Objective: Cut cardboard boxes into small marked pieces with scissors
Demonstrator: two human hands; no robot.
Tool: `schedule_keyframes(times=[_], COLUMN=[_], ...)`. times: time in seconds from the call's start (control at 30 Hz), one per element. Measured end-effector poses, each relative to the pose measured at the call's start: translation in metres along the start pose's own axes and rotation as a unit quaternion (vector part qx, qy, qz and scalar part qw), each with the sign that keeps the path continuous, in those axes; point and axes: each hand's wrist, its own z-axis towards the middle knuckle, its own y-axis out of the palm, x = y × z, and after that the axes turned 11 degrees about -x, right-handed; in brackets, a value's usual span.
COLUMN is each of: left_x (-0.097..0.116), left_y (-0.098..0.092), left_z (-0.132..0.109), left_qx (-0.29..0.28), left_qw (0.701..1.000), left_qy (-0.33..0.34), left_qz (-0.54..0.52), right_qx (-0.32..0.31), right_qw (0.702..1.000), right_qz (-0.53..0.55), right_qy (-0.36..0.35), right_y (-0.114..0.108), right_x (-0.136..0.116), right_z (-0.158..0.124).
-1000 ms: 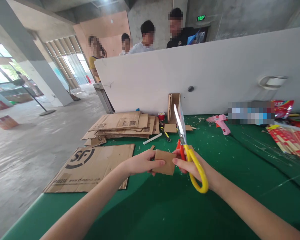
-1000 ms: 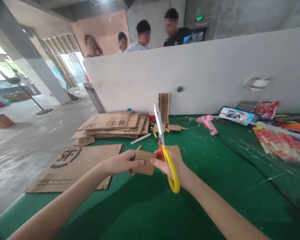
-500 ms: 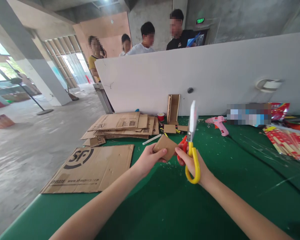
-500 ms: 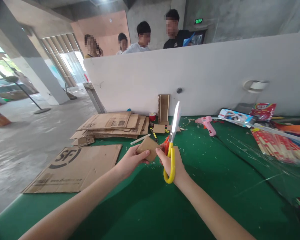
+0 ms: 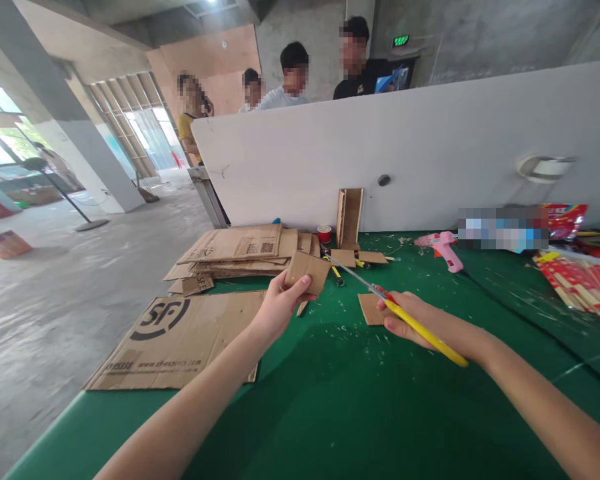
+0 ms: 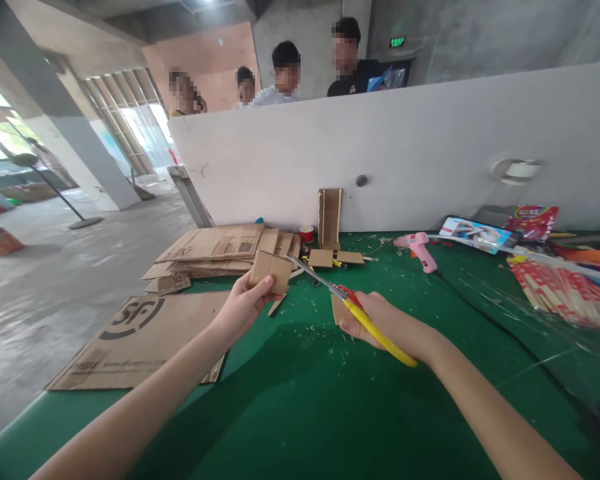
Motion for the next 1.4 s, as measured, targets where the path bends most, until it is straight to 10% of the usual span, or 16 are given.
schedule_keyframes(times=[1.4], left_x=[0.004], left_y=[-0.003], left_z=[-0.002], left_qx=[-0.075], left_qw=[0.993], left_qy=[-0.036], left_qz=[0.088], right_qx=[0.018], right_qw=[0.997], right_qz=[-0.062], right_qy=[0.034], right_y=[0.008], right_x=[-0.013], right_z=[0.006])
